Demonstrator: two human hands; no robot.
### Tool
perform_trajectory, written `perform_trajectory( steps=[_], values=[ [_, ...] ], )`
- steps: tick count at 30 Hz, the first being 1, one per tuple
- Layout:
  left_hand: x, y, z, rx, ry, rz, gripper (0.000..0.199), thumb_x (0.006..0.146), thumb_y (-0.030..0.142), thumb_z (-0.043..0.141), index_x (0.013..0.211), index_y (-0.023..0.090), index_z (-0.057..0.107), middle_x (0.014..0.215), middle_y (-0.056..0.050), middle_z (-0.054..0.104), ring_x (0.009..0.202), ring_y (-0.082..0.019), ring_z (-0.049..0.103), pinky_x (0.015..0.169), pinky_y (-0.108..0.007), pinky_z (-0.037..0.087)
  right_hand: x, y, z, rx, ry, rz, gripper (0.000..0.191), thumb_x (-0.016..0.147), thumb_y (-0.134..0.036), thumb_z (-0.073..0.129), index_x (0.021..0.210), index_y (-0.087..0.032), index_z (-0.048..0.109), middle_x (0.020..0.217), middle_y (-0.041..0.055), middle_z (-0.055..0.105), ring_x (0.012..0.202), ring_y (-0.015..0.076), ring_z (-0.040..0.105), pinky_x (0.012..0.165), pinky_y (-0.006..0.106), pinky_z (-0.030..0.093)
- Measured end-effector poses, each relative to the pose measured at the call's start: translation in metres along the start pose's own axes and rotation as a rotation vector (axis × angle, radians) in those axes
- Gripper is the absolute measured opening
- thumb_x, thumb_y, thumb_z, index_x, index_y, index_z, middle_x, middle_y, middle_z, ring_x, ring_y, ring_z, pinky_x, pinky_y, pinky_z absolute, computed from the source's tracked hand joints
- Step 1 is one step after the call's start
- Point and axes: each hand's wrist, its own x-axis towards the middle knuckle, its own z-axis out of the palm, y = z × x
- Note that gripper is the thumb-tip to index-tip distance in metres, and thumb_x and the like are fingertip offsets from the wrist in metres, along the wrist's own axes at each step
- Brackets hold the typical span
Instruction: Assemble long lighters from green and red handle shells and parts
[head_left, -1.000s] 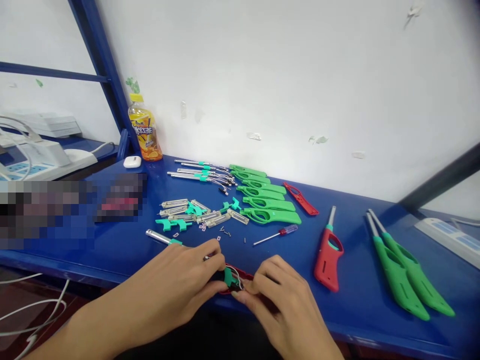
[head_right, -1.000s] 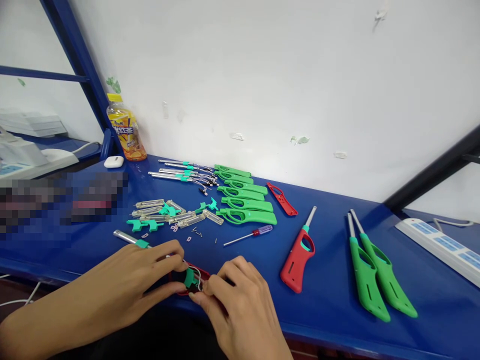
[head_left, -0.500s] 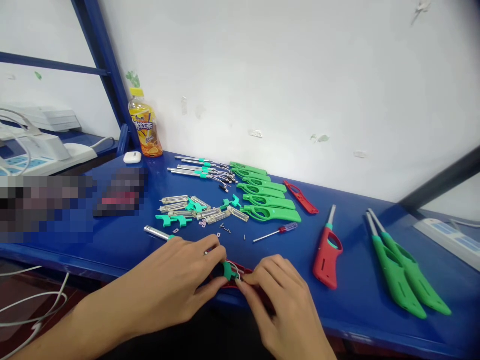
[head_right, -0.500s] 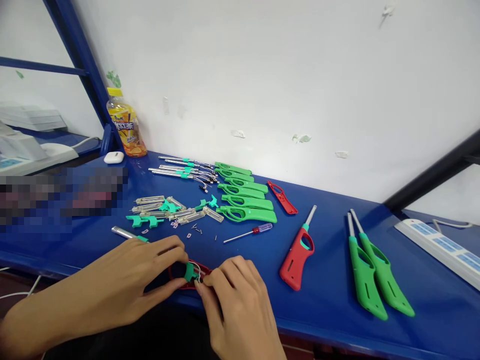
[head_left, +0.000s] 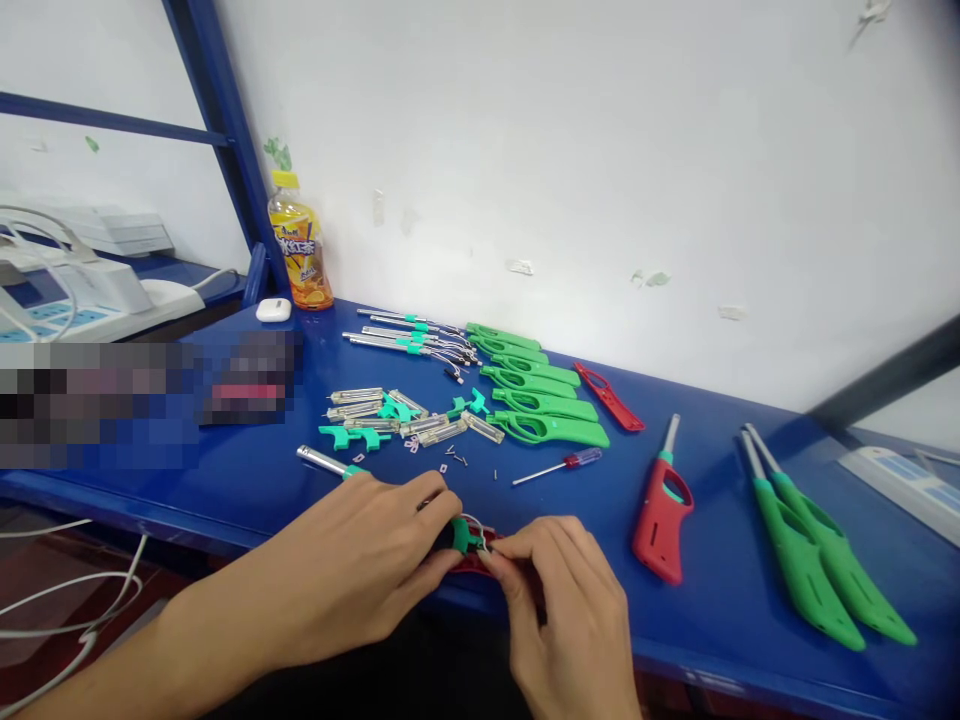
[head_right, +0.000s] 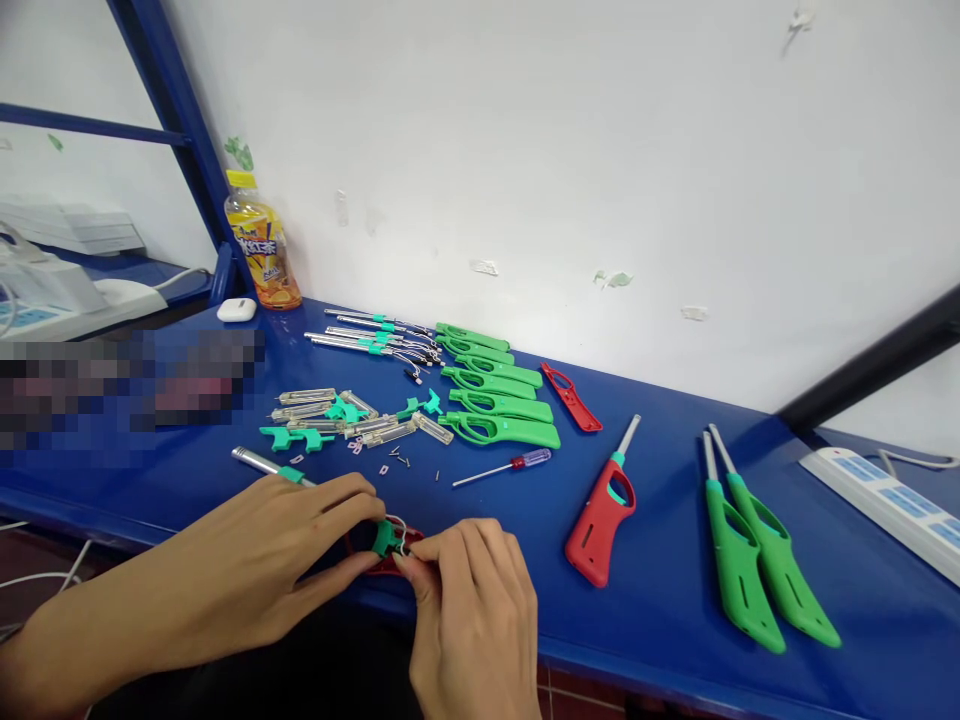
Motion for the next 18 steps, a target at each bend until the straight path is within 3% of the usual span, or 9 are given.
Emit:
perform_trajectory(
  steps=[7,18],
  values=[
    [-0.004,-0.003,0.007,-0.004,0.064,-0.007,0.013,0.111,0.029,0.059,0.118,0.023,0.068,0.117,-0.008,0.072,0.092,-0.024,0.073,0.070,-0.032,0.049,0.001,0.005,-0.007,0.012,-0.132,-0.056,0.017,0.109,-0.012,0.057,0.098,-0.023,0.063,0.089,0.0035,0.068,0.082,0.0220,0.059,0.073,0.036,0.044],
    [0.000,-0.007,0.010,-0.024,0.009,-0.021,0.008,0.107,0.024,0.068,0.113,0.027,0.067,0.116,-0.002,0.068,0.067,-0.019,0.067,0.055,-0.035,0.037,0.003,0.010,-0.013,0.015,-0.173,-0.130,0.014,0.109,-0.014,0.061,0.098,-0.023,0.065,0.089,0.0033,0.063,0.083,0.0198,0.060,0.071,0.033,0.049]
  ],
)
